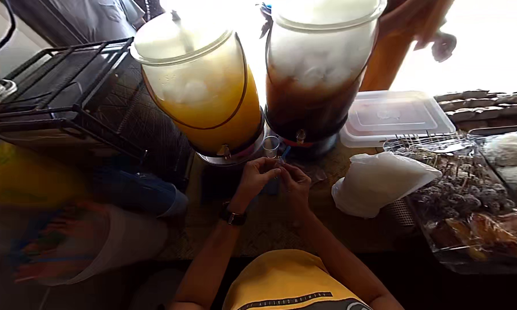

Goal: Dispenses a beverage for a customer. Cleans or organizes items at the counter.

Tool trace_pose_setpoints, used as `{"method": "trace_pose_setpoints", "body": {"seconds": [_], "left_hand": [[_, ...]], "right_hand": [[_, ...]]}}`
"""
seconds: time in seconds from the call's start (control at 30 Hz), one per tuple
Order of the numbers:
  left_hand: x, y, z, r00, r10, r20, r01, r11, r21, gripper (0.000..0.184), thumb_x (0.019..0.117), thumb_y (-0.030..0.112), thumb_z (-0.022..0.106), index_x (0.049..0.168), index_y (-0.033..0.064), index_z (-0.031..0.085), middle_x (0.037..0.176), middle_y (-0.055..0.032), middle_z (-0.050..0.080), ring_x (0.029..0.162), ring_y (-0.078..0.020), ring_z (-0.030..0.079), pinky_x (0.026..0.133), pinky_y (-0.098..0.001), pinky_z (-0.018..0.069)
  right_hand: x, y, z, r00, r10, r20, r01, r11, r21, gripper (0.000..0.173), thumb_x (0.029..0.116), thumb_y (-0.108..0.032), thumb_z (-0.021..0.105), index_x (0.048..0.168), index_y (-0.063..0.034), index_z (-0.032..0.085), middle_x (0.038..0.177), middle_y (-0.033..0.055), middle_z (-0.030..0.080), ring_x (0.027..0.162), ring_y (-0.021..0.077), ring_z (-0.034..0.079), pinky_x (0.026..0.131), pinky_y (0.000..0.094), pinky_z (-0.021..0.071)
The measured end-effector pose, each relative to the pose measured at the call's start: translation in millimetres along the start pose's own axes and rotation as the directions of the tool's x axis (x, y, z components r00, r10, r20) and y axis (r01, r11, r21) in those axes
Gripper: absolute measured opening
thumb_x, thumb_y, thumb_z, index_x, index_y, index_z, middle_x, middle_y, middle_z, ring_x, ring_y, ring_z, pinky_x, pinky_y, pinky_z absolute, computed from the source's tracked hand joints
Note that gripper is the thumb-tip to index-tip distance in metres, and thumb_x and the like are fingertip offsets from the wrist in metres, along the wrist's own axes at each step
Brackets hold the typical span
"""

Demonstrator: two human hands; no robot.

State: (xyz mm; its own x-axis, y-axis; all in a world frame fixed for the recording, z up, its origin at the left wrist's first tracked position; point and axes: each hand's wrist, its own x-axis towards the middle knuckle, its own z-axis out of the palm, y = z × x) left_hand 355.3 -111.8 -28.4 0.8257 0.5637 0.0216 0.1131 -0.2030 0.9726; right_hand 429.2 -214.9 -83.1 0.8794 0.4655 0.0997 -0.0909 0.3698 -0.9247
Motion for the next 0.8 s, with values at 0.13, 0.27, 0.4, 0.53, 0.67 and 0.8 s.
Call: {"method": "trace_pose_setpoints", "body": {"seconds": [0.13,0.27,0.4,0.53,0.67,0.8], "left_hand": [[21,-7,24,0.993,0.0,0.12,-0.016,0.991,0.133,0.02,0.0913,-0.005,0.07,0.111,-0.0053,0.068,0.098,-0.0132,0.071,0.079,-0.0121,0.067,0.076,-0.0278,0.057],[80,-33,40,0.995,-0.068,0.067,0.049,0.968,0.247,0.019,0.0892,0.006,0.077,0.103,-0.0055,0.07,0.093,-0.0152,0.071,0.082,-0.0199,0.067,0.082,-0.039,0.0557],[116,-55,48,0.986,-0.148,0.082,0.123,0.958,0.257,0.024,0.0912,0.011,0.077,0.109,-0.0049,0.071,0.096,-0.0164,0.073,0.081,-0.0204,0.07,0.083,-0.0398,0.0581],[123,-49,49,0.986,-0.154,0.061,0.144,0.979,0.145,0.023,0.0904,0.003,0.075,0.109,-0.0082,0.068,0.093,-0.0147,0.071,0.075,-0.0131,0.066,0.075,-0.0308,0.0579],[123,-54,43,0.991,-0.105,0.08,0.114,0.987,-0.11,0.016,0.0917,-0.003,0.07,0.108,-0.0051,0.068,0.092,-0.007,0.072,0.077,-0.0068,0.067,0.075,-0.0242,0.0577],[120,-66,35,0.994,-0.036,0.106,0.068,0.944,-0.322,0.016,0.0952,-0.004,0.064,0.11,-0.0016,0.07,0.096,-0.0047,0.074,0.084,-0.0079,0.07,0.078,-0.0251,0.0595]], "right_hand": [[17,15,-22,0.969,0.147,-0.198,-0.137,0.989,0.059,0.008,0.0951,0.001,0.067,0.101,0.0029,0.072,0.082,-0.0005,0.071,0.068,0.0017,0.063,0.066,0.0192,0.0554],[42,33,-33,0.897,0.319,-0.306,-0.282,0.946,0.159,0.015,0.0983,-0.005,0.067,0.109,0.0063,0.067,0.089,0.0082,0.069,0.073,0.0105,0.067,0.071,0.0271,0.0594],[60,38,-42,0.867,0.399,-0.299,-0.37,0.917,0.148,0.022,0.1003,-0.009,0.065,0.116,0.0063,0.065,0.101,0.0135,0.069,0.081,0.0145,0.067,0.075,0.0294,0.0585],[76,40,-41,0.897,0.343,-0.28,-0.331,0.939,0.089,0.02,0.0988,-0.01,0.068,0.114,0.0029,0.068,0.099,0.0086,0.07,0.082,0.0097,0.065,0.077,0.0261,0.0564],[90,42,-38,0.94,0.201,-0.275,-0.197,0.979,0.045,0.015,0.0956,-0.005,0.07,0.106,0.0051,0.072,0.084,0.0063,0.07,0.067,0.0049,0.061,0.065,0.0219,0.0537],[91,34,-36,0.965,0.095,-0.246,-0.096,0.995,0.006,0.012,0.0948,-0.004,0.071,0.103,0.0046,0.073,0.082,0.0039,0.07,0.067,0.0027,0.06,0.067,0.0197,0.0532]]}}
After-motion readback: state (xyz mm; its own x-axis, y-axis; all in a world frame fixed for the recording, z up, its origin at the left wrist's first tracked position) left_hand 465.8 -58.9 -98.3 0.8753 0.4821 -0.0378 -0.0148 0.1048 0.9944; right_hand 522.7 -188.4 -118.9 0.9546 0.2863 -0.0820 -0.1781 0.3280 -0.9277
